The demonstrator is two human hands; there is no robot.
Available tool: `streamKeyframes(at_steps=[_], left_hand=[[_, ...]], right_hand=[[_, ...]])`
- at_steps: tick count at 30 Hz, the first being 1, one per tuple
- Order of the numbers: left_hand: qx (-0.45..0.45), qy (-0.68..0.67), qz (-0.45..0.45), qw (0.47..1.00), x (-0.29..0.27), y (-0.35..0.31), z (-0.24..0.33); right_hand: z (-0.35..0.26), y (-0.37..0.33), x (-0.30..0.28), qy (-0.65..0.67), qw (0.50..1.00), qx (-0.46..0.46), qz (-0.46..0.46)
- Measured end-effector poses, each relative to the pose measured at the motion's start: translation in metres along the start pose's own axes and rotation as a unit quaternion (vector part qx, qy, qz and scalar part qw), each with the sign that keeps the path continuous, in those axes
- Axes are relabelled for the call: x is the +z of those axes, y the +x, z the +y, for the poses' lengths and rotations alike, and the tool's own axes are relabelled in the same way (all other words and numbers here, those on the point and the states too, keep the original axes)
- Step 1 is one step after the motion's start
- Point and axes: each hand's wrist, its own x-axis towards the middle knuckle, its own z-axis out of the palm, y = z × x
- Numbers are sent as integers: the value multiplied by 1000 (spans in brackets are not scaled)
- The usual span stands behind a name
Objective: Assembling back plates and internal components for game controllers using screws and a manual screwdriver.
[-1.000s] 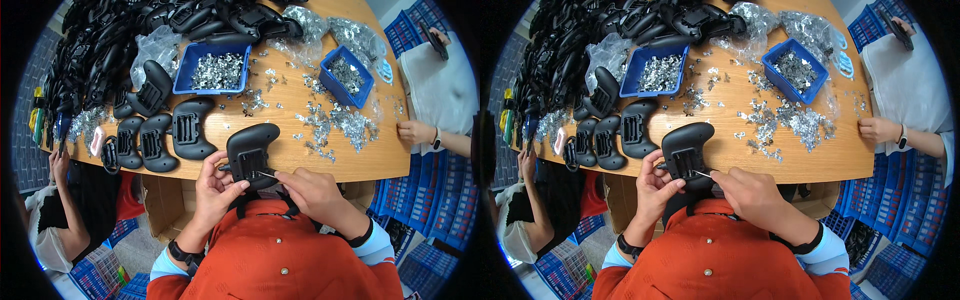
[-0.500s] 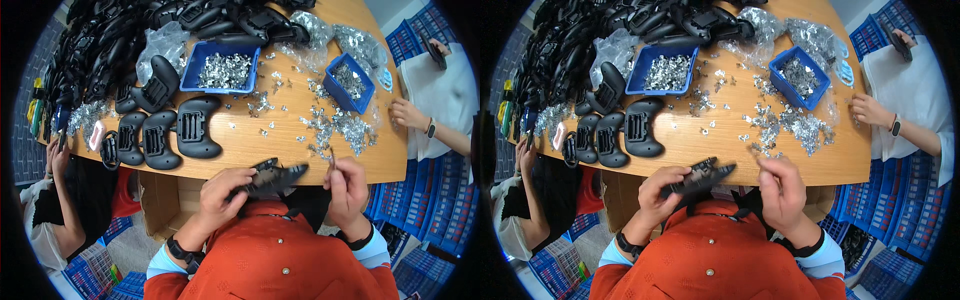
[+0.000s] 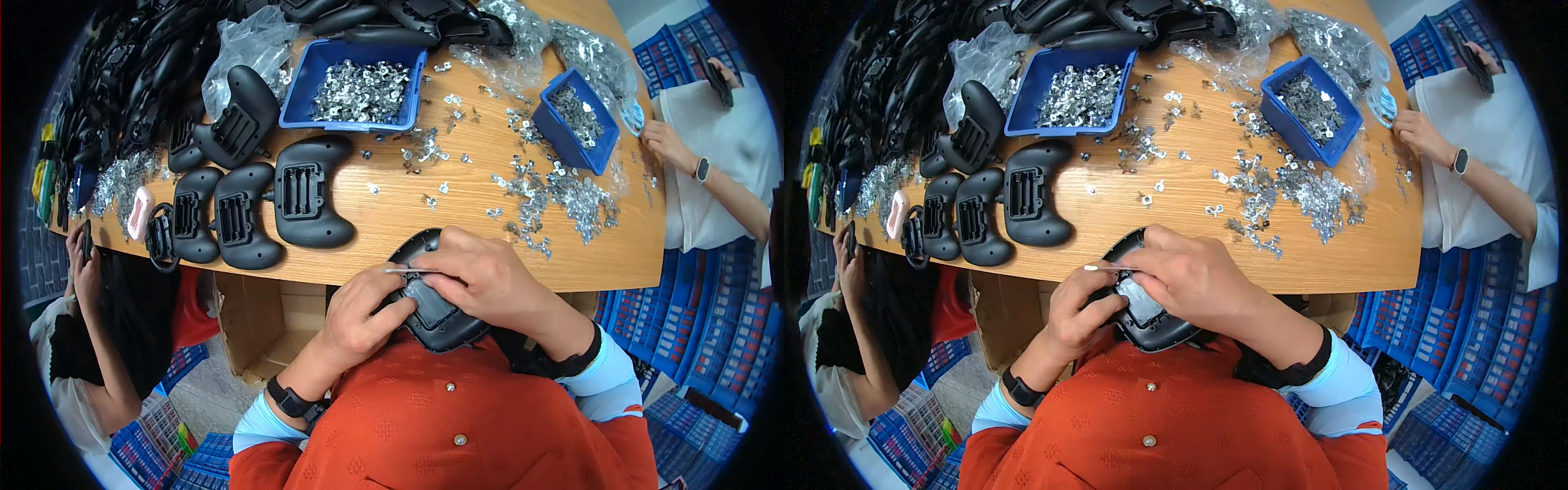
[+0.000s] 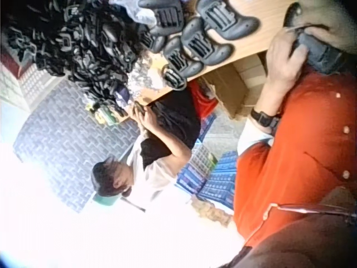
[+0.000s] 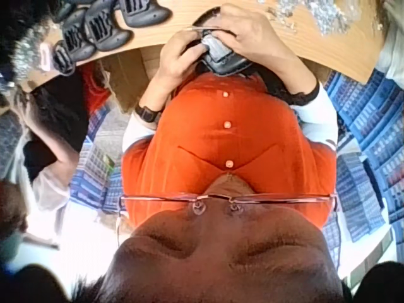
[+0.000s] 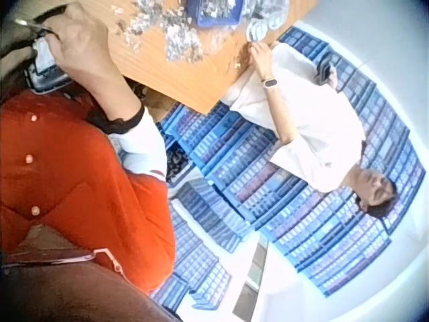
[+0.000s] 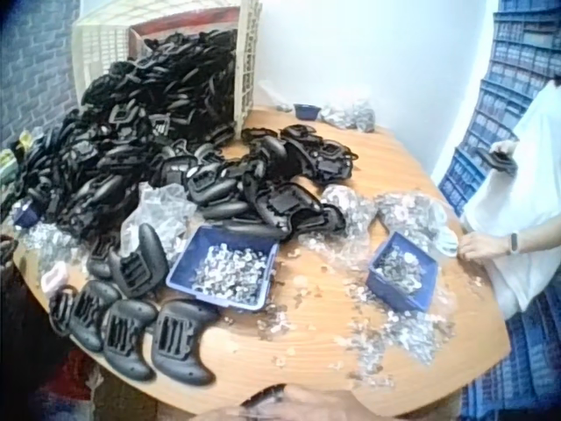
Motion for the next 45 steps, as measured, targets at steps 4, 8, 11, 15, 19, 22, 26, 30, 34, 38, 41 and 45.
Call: streamKeyframes(at_steps=[4,8,11,15,19,22,26,30,34,38,41,45], left_hand=[[8,30,-5,999,-2,-2,-2],[5,27,-3,1000,-3,-4,-4],[12,33,14,999,0,-4,-7],[18,26,22,999,-1,-5,-9],[12,27,19,999,-1,-6,-10],[10,26,26,999,-1,-7,-10],[16,31,21,999,-1,-4,-8],[15,30,20,999,0,0,-7],[-11,19,17,1000,-4,1,-6],[-261,-239,76,932,-8,16,9],[-369,-484,125,783,-3,21,8],[-431,-566,124,692,-8,28,9]], right_hand=[[-3,1,-2,-46,999,-3,-21],[1,9,-7,-54,997,-26,-50],[4,13,-11,-47,994,-37,-87],[0,13,-10,-60,993,-62,-83],[-13,9,-7,-138,985,-42,-93],[-20,8,-5,-218,969,-82,-77],[-17,4,-1,-206,972,-88,-66],[-12,-2,3,-164,985,-41,-37],[-21,-7,-33,-19,995,-9,93],[-15,-29,-47,144,950,79,265],[-14,-38,-36,152,952,86,250],[-15,-42,-16,124,972,88,178]])
